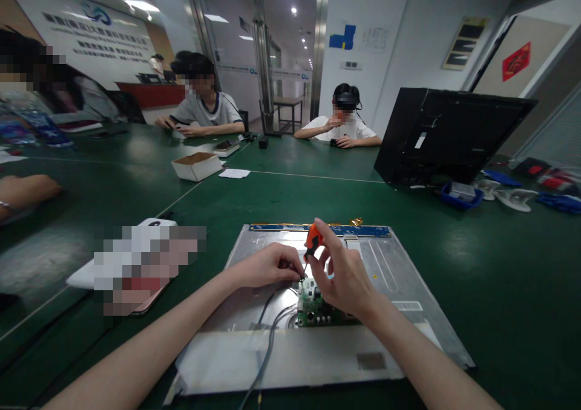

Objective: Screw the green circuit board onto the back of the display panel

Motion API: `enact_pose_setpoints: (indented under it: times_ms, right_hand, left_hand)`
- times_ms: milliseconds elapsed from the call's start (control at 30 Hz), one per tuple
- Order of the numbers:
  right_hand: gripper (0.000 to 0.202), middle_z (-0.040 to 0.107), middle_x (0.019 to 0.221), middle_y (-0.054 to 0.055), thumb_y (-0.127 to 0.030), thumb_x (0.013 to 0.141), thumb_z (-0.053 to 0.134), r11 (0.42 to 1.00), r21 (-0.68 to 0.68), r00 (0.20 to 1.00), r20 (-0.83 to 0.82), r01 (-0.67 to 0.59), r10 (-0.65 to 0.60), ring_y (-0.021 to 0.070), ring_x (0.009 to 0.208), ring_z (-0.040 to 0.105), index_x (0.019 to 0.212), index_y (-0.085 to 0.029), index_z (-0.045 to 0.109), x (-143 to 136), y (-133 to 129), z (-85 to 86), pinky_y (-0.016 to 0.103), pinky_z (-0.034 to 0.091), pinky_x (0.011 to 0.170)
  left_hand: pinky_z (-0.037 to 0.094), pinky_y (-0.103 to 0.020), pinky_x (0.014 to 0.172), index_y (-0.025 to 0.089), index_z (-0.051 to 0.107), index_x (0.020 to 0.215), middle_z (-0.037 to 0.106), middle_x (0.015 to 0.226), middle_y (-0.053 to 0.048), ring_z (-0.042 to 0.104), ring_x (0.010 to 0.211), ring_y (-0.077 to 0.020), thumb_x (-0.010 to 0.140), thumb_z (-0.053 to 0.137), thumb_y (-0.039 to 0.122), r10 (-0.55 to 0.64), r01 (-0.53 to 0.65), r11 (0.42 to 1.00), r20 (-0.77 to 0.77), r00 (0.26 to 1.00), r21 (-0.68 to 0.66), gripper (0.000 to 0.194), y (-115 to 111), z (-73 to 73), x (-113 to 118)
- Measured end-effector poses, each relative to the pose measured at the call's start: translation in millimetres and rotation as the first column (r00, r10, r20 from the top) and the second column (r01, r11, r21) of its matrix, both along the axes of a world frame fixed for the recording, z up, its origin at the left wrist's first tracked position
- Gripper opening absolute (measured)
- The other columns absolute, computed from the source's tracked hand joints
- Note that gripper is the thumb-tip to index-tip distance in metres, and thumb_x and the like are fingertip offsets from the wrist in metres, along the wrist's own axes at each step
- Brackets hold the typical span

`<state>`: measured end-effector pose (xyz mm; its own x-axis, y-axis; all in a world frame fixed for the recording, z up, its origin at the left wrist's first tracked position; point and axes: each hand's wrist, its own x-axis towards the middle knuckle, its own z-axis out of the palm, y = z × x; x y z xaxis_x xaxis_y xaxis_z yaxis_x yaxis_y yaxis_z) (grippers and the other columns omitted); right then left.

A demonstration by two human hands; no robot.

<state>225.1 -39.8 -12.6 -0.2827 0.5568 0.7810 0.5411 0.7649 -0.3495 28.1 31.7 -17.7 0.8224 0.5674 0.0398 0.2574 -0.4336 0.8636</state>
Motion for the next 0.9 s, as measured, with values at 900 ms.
enact_pose_setpoints:
  times_ms: [900]
  right_hand:
    - [0.065,0.065,0.078,0.0,-0.02,0.097,0.048,0.999,0.026,1.0,-0.016,0.024,-0.024,0.0119,0.049,0.055,0.154,-0.023,0.018,-0.3,0.3,-1.6,0.024,0.04,0.042]
  left_hand:
    - [0.045,-0.024,0.066,0.017,0.073,0.078,0.068,0.075,-0.001,0.058,0.07,-0.0145,0.082,0.072,0.023,0.002,-0.002,1.0,-0.005,1.0,-0.001,0.007,1.0,-1.0,-1.2]
